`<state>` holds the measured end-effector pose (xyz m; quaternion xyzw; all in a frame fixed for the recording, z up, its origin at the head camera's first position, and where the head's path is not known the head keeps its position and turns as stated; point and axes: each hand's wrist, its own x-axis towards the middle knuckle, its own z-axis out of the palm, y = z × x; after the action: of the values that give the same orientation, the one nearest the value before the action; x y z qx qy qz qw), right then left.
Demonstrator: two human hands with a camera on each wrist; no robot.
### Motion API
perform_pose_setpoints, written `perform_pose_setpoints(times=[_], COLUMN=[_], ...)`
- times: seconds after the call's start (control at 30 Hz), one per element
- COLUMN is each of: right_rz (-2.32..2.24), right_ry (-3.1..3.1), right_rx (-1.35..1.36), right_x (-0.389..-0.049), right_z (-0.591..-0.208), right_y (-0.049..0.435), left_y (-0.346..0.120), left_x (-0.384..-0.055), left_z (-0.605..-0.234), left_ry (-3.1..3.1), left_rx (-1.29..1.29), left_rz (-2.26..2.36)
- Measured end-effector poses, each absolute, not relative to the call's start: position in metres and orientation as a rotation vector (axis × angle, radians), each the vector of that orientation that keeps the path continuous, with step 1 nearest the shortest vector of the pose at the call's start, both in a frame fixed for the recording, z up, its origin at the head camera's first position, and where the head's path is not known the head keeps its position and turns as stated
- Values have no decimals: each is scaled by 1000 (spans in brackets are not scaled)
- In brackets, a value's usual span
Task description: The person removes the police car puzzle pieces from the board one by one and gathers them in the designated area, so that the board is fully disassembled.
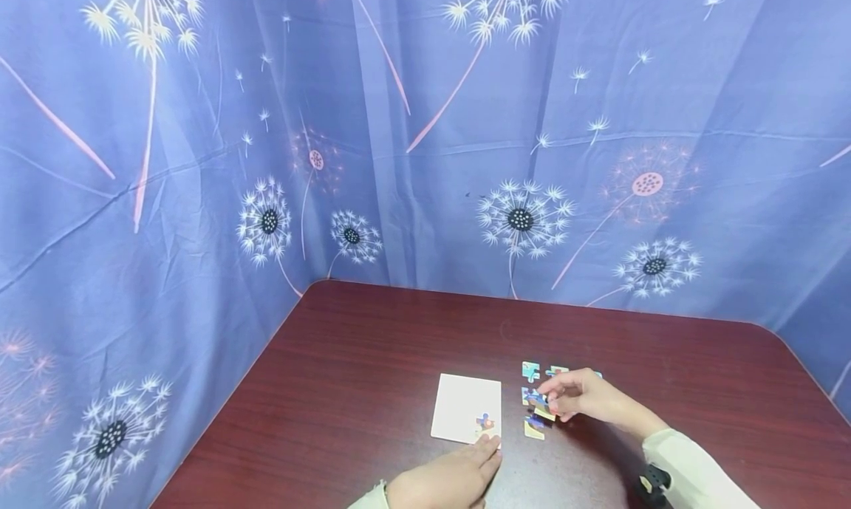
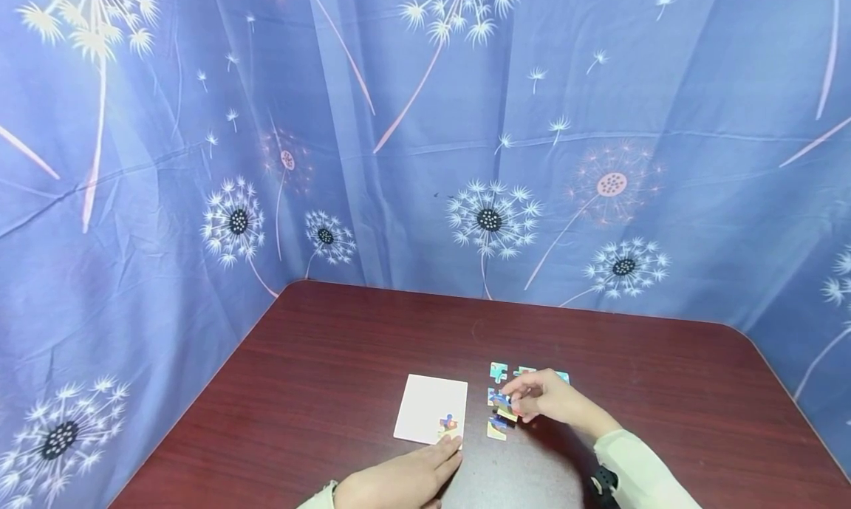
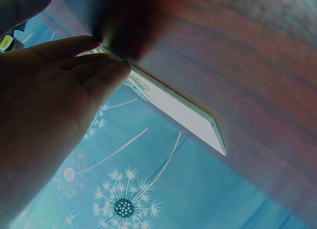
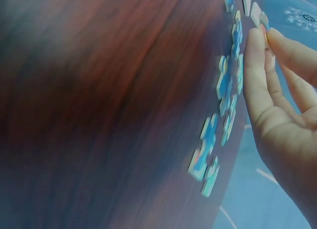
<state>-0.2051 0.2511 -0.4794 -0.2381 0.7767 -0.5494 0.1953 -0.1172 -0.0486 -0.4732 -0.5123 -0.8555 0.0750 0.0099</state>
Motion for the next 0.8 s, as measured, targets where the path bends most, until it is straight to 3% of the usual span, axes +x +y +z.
perform_pose_setpoints(times=[0.8], right_rz=[-1538], right_ry=[2030], right_rx=[-853], right_x=[-186], right_z=[-490], right_y=[277], left_y=[-51], left_x=[-118], left_z=[-475], left_ry=[-2695], left_rx=[-1617], left_rz=[197])
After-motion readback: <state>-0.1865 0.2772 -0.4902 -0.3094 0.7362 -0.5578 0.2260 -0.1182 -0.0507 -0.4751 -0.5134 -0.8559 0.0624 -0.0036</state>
